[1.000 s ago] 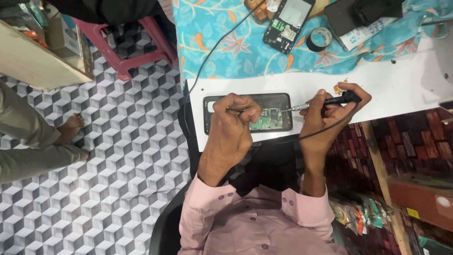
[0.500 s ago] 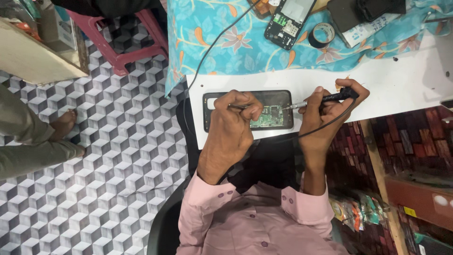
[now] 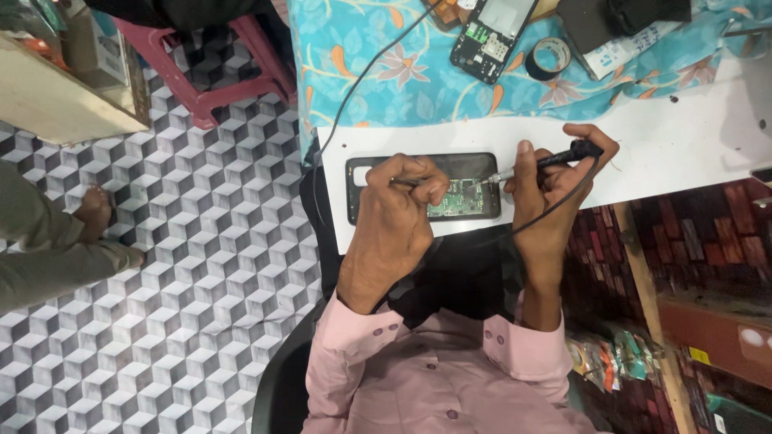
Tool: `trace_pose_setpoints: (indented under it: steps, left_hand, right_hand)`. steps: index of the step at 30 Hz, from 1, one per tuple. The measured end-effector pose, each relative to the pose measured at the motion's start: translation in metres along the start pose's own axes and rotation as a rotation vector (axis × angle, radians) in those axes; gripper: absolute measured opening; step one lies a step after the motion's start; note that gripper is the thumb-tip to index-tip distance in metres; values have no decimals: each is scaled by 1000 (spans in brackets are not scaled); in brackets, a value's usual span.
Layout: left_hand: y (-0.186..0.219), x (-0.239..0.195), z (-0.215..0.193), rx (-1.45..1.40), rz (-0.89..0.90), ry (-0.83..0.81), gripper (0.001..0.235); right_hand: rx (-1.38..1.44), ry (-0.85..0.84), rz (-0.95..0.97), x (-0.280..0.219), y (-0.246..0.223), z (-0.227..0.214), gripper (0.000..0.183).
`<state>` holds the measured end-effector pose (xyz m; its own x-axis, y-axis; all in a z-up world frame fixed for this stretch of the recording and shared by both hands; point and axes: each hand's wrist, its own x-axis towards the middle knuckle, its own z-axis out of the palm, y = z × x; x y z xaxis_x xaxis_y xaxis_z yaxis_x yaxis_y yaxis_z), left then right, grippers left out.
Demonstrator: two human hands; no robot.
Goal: The person uses a soldering iron and tweezers to work on a smartphone motherboard placed on a white surface. They repeatedly apply heat and manipulate small components on the circuit board.
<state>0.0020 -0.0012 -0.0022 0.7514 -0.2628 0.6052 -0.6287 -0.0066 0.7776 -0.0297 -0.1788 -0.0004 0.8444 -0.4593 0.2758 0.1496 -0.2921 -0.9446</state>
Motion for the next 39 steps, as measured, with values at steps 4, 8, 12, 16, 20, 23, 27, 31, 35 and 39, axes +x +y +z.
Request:
trace_pose_setpoints:
  steps: [4,8,12,16,20,23,27,31,35,39]
  left_hand:
    - [1,0,0,15,-7,4,40]
    - [1,-1,0,31,10,6,38]
    - [0,-1,0,5,9,4,40]
    - [-2,-3,2,-35,-3,17,44]
    - [-6,-6,4,-56,19,24,46]
    - [-6,-5,3,-73,0,10,45]
    - [-6,-5,4,-61,-12,4,46]
    - [-5,-6,3,-37,19,-3,47]
    - [-4,-3,4,-15,35,-1,45]
    - [0,-5,4,13,-3,18,39]
  right_hand:
    - [-32,2,-21,1,-5,1,39]
    - [-77,-43,7,7,-6,-4,37]
    - [-122,-86,4,13,-5,-7,33]
    - [-91,-70,-24,12,0,-7,32]
    - [-110,-28,-51,5,4,-9,29]
    - [-89,1,-72,3,1,-7,28]
    - [-77,72,-89,-2,-2,-2,30]
    - [-182,140,-93,-3,-6,1,32]
    - [-228,169,-130,-4,-11,3,30]
    - [-234,187,-141,0,-11,3,33]
